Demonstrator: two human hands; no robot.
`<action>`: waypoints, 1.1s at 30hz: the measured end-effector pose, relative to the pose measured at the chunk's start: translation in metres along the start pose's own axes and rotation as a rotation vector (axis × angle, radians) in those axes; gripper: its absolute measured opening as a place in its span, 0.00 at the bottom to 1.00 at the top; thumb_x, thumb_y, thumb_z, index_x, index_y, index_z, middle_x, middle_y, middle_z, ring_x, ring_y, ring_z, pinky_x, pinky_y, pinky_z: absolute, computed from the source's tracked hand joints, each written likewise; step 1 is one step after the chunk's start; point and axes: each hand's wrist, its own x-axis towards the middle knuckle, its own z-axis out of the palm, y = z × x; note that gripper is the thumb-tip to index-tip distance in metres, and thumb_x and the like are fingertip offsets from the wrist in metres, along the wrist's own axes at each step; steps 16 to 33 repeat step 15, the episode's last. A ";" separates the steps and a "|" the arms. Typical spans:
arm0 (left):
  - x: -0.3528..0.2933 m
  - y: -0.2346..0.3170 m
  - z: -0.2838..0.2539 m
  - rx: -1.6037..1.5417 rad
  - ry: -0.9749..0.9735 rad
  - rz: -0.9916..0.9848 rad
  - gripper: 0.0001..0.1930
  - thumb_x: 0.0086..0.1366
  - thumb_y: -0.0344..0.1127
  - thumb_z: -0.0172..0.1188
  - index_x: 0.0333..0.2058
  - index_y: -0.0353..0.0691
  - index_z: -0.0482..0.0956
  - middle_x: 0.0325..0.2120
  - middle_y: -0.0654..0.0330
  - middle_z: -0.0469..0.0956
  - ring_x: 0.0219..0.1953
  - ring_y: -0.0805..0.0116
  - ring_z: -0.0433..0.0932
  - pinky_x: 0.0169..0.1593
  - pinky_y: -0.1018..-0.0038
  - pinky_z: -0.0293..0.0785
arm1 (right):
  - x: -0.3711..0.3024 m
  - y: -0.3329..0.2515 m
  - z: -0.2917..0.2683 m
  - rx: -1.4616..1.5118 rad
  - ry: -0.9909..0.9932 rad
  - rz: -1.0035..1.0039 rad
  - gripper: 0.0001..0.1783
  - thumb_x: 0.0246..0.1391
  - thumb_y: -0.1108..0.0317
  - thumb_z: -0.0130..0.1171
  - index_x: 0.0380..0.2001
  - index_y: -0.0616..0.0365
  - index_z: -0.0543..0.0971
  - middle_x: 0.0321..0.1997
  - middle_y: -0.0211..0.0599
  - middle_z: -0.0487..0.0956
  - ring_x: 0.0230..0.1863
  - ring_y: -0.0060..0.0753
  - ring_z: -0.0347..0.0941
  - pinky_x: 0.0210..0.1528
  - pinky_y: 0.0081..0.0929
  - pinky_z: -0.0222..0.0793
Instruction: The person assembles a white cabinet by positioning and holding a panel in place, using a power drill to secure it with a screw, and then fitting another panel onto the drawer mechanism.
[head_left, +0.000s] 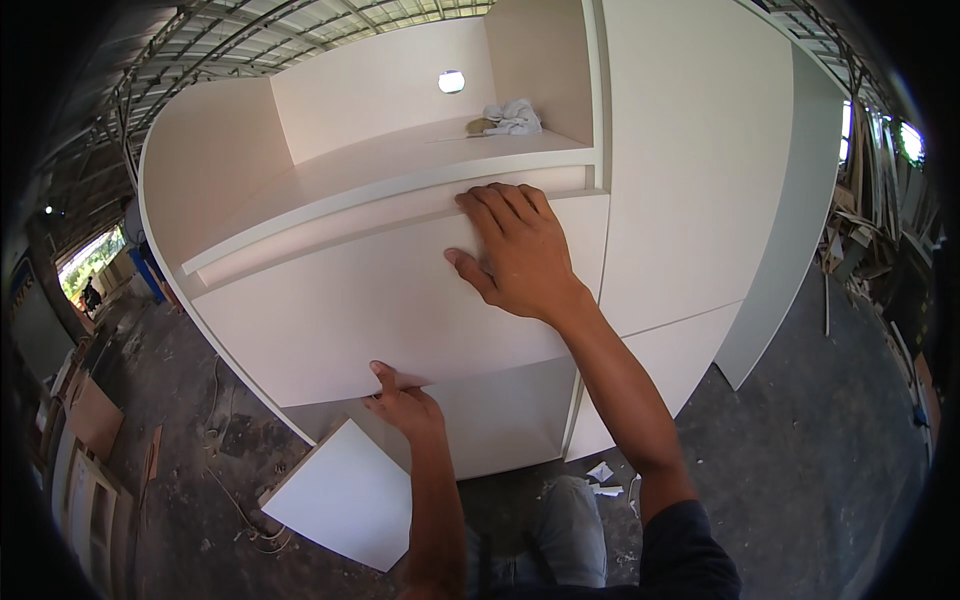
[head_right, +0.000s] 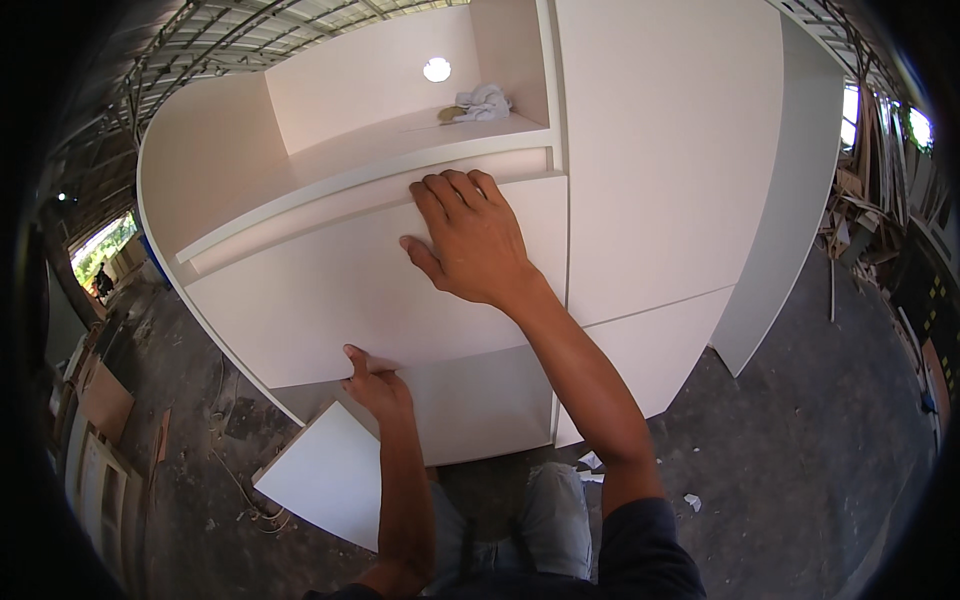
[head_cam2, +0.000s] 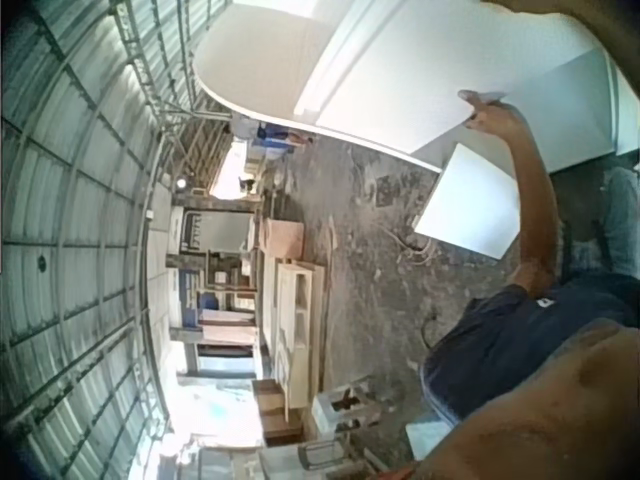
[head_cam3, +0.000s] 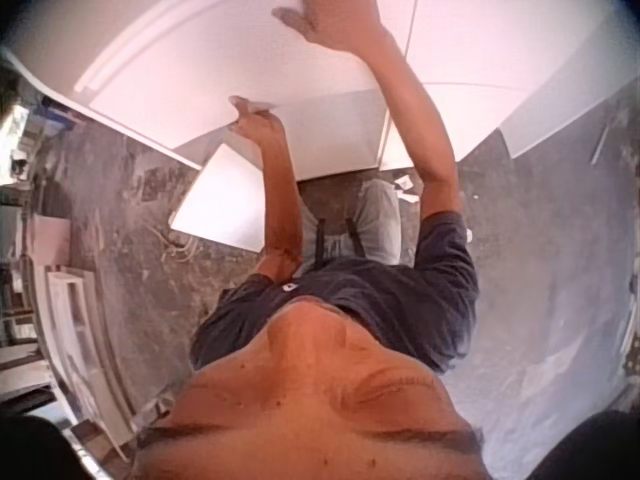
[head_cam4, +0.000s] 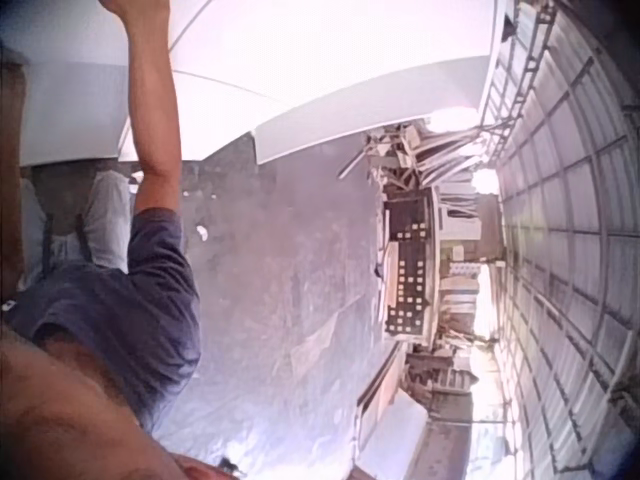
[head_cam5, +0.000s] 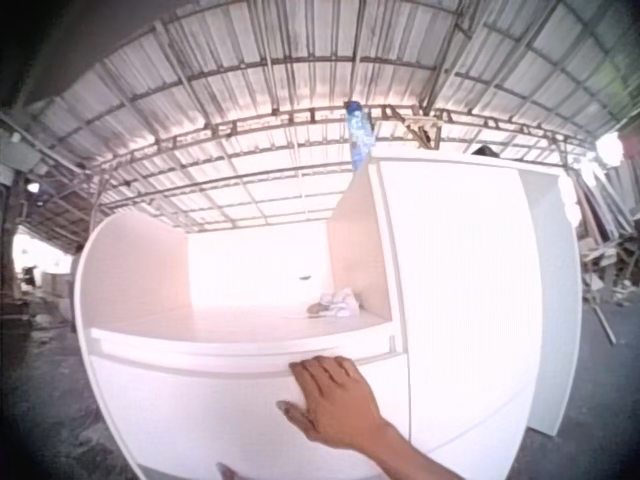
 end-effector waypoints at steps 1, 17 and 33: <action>-0.001 0.002 0.002 -0.001 0.006 -0.026 0.31 0.64 0.38 0.63 0.56 0.34 0.55 0.54 0.52 0.64 0.56 0.61 0.66 0.61 0.63 0.65 | 0.000 0.003 -0.001 -0.001 0.002 -0.003 0.24 0.49 0.57 0.64 0.44 0.62 0.77 0.47 0.39 0.75 0.47 0.41 0.68 0.51 0.35 0.60; 0.003 0.008 -0.021 -0.350 0.451 -0.319 0.34 0.58 0.62 0.56 0.55 0.43 0.66 0.49 0.56 0.68 0.50 0.58 0.69 0.53 0.60 0.68 | -0.006 -0.046 -0.042 0.194 -0.164 0.138 0.26 0.36 0.61 0.72 0.41 0.59 0.79 0.40 0.37 0.75 0.39 0.40 0.69 0.41 0.38 0.60; 0.003 0.008 -0.021 -0.350 0.451 -0.319 0.34 0.58 0.62 0.56 0.55 0.43 0.66 0.49 0.56 0.68 0.50 0.58 0.69 0.53 0.60 0.68 | -0.006 -0.046 -0.042 0.194 -0.164 0.138 0.26 0.36 0.61 0.72 0.41 0.59 0.79 0.40 0.37 0.75 0.39 0.40 0.69 0.41 0.38 0.60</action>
